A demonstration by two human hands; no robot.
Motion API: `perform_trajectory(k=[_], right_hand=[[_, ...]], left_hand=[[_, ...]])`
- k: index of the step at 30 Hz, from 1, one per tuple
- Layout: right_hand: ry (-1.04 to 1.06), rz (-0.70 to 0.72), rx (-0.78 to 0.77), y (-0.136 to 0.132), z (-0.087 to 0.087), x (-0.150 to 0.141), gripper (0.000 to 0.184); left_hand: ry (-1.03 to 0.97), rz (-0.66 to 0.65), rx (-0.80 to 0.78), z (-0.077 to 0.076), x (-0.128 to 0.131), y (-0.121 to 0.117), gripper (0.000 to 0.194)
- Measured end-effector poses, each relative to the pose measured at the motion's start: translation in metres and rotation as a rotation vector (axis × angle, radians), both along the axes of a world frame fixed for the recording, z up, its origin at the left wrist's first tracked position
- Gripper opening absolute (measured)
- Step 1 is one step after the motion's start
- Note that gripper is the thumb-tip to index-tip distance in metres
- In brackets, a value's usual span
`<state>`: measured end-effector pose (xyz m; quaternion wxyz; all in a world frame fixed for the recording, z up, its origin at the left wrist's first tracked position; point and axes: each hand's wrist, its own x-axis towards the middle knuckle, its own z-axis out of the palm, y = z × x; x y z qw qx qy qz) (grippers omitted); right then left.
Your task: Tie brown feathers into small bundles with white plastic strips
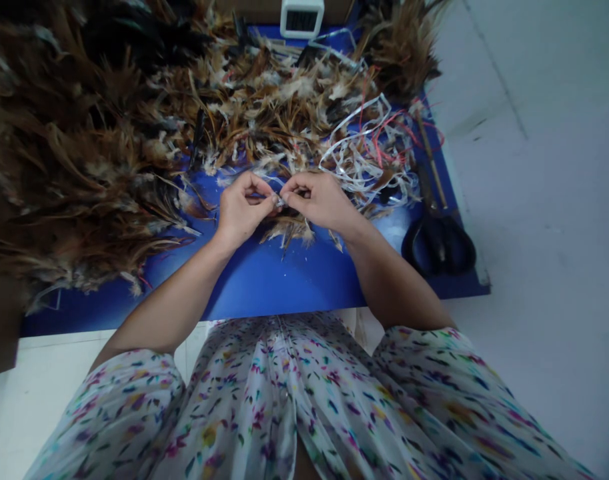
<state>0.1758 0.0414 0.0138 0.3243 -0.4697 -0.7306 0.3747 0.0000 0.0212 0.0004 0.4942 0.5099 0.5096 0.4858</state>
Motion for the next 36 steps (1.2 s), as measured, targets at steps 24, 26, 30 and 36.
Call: perform_trajectory(k=[24, 26, 30, 36], right_hand=[[0.218, 0.016, -0.378, 0.0015, 0.0067, -0.0015, 0.008], [0.193, 0.016, -0.373, 0.0013, 0.0070, -0.0024, 0.010], [0.152, -0.005, -0.361, 0.0002, 0.0071, -0.0045, 0.012], [0.179, -0.016, -0.357, 0.0001, 0.0060, -0.0051, 0.013]], left_hand=[[0.144, 0.030, 0.171, -0.0033, 0.0000, -0.0043, 0.029], [0.148, 0.031, 0.166, -0.0037, 0.0002, -0.0042, 0.029], [0.136, 0.028, 0.147, -0.0053, 0.0004, -0.0040, 0.028], [0.132, 0.030, 0.170, -0.0048, 0.0012, -0.0042, 0.026]])
